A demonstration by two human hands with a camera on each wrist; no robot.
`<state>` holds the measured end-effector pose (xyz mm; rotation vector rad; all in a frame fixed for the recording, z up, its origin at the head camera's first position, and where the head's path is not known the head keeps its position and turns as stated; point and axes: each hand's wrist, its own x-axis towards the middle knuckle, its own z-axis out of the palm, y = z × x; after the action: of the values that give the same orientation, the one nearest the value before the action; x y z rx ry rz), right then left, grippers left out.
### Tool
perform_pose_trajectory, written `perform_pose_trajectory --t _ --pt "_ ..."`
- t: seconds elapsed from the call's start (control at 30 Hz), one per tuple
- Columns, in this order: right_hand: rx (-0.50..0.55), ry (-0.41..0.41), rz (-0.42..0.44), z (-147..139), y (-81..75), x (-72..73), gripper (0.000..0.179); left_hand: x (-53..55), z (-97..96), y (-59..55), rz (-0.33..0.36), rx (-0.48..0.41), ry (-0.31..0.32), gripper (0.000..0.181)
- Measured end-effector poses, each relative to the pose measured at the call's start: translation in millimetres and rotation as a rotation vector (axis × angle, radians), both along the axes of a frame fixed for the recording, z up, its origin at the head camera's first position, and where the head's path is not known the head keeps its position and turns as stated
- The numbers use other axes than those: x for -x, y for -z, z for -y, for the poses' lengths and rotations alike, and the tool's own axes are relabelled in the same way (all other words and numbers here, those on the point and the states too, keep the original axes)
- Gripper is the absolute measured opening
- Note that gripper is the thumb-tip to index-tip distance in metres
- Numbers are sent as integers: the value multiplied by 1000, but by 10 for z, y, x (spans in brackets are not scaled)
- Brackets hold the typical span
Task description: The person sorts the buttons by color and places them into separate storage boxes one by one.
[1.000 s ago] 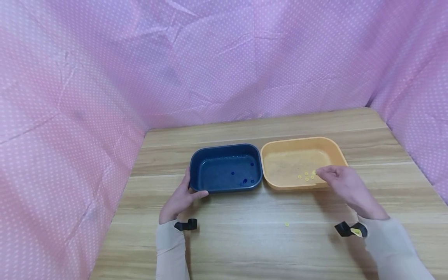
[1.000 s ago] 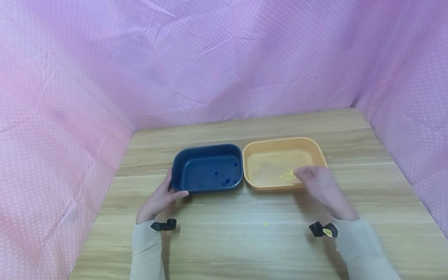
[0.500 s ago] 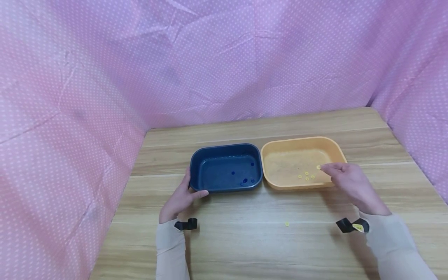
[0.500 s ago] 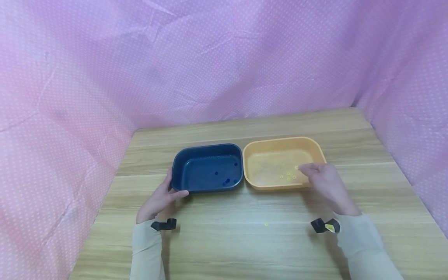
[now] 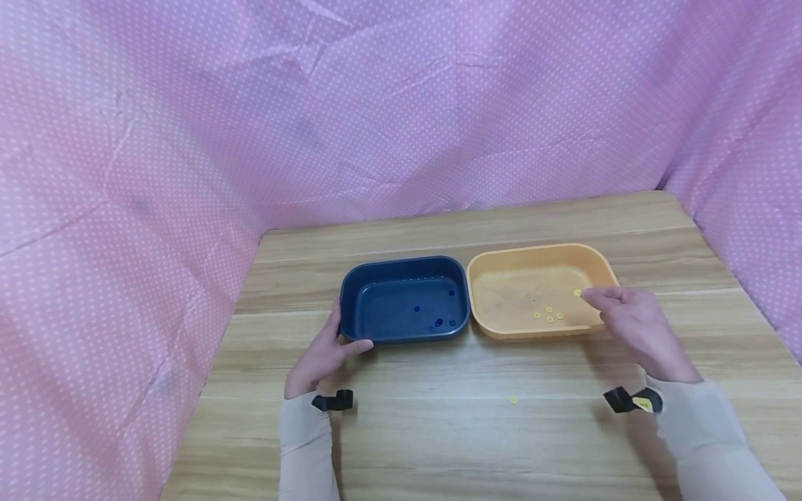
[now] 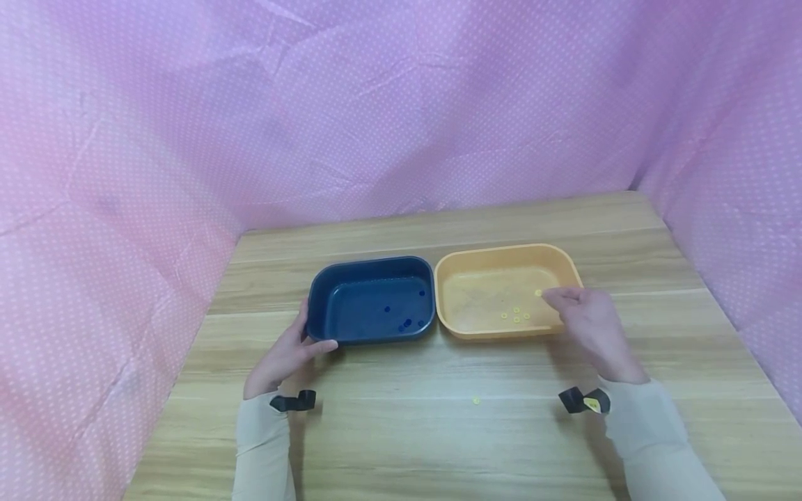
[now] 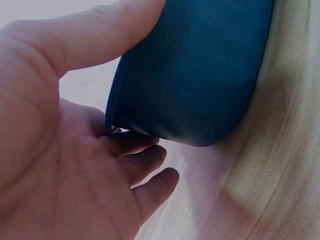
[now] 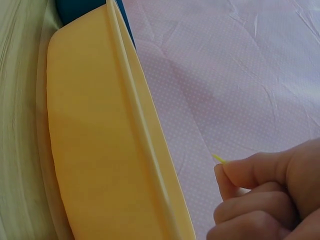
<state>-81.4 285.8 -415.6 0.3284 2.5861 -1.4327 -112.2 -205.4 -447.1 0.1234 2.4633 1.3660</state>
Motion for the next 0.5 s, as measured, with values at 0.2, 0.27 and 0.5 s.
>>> perform_pose_trajectory --t 0.2,0.27,0.5 --pt "9 18 14 -22 -13 -14 74 -5 -3 -3 -2 -7 2 107" --pt "11 28 15 -33 -15 -16 74 -6 -5 -7 2 -13 2 107" --pt "41 79 -15 -79 -20 -17 68 -10 -22 -85 7 -16 17 106"
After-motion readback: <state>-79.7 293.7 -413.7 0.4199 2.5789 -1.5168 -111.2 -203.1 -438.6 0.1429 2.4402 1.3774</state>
